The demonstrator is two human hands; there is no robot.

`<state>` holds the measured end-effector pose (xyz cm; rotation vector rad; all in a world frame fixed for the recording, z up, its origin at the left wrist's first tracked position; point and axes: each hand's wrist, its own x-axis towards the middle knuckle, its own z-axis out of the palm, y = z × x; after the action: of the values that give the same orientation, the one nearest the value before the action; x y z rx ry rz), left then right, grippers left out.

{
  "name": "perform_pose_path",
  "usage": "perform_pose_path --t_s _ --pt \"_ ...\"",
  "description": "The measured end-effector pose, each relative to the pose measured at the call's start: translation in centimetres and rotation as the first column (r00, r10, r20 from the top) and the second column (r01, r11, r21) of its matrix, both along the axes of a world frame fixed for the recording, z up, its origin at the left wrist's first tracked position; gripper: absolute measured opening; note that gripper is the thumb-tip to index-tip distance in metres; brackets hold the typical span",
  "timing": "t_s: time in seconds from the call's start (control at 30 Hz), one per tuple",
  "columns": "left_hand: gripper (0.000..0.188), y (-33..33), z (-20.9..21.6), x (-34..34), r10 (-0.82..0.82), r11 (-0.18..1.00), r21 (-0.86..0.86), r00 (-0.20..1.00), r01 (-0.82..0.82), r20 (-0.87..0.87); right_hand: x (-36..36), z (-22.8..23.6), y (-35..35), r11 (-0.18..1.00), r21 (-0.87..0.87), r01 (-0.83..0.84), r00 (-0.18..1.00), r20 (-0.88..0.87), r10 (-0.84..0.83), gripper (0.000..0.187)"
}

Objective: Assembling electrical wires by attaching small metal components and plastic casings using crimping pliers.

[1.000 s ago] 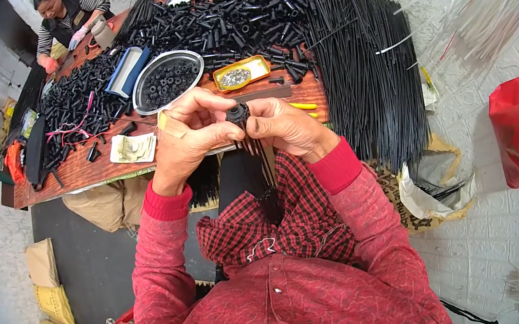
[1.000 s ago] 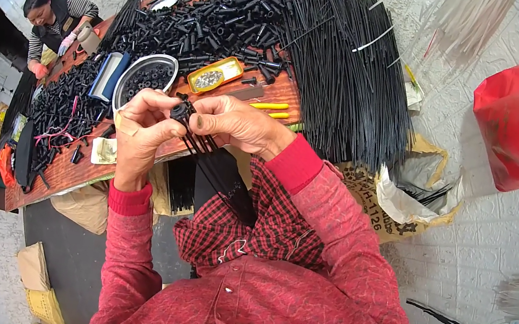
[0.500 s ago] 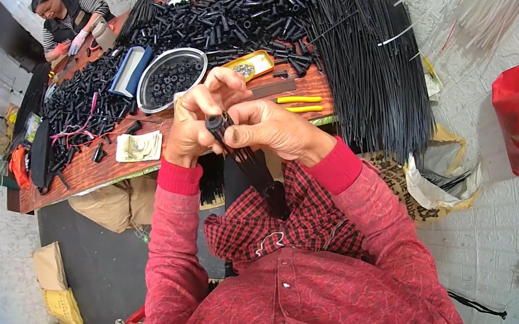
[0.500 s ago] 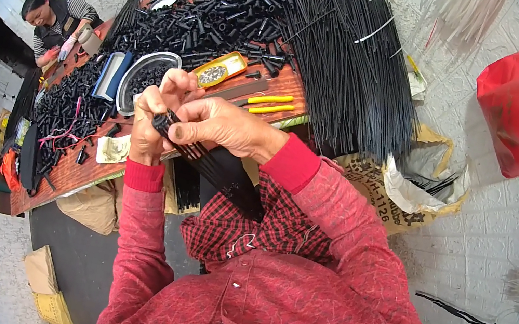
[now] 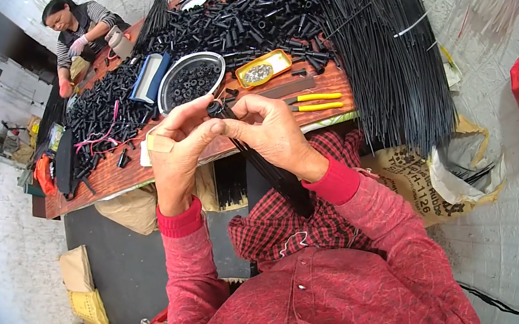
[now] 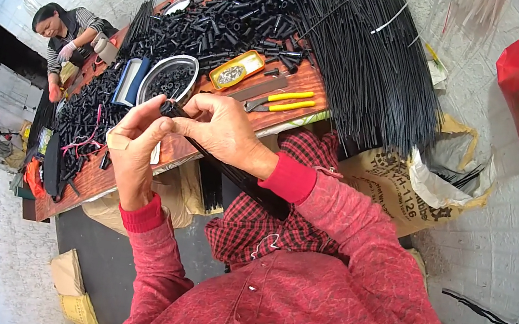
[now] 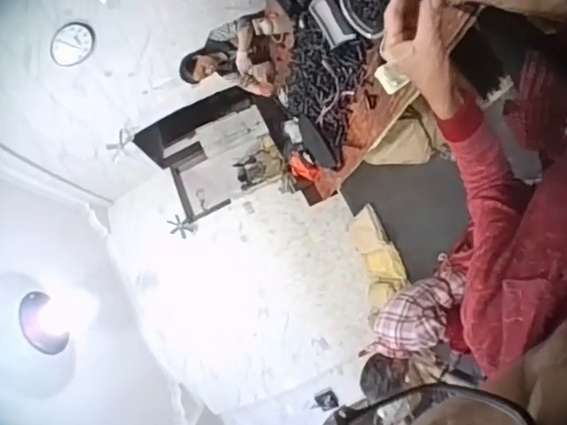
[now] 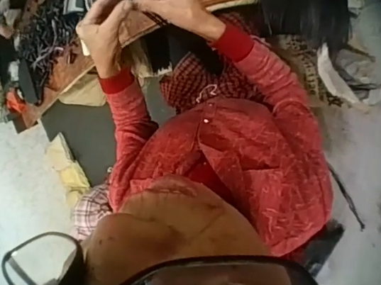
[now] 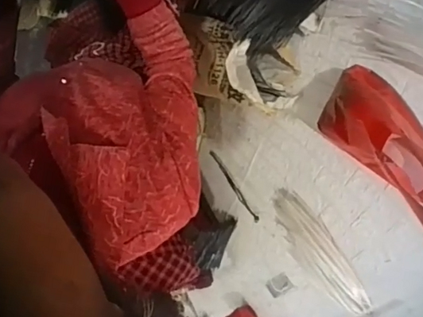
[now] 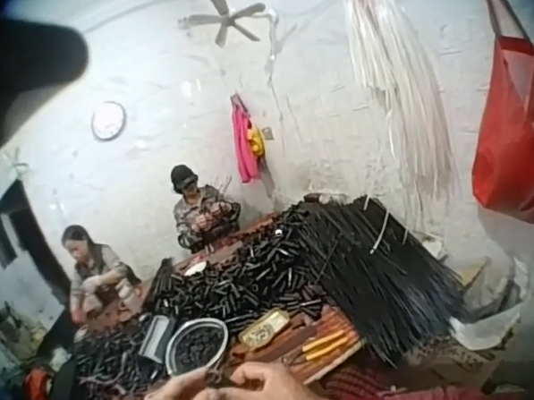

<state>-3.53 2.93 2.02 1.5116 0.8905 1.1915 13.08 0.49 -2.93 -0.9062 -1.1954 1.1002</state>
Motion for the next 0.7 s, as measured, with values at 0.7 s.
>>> perform_pose_path --t_s 0.7 --pt "0.037 2.3 -2.5 0.4 -0.086 0.996 -0.008 0.976 0.089 0.198 1.5 -0.2 0.5 1.0 0.022 -0.006 0.986 0.165 0.002 0.021"
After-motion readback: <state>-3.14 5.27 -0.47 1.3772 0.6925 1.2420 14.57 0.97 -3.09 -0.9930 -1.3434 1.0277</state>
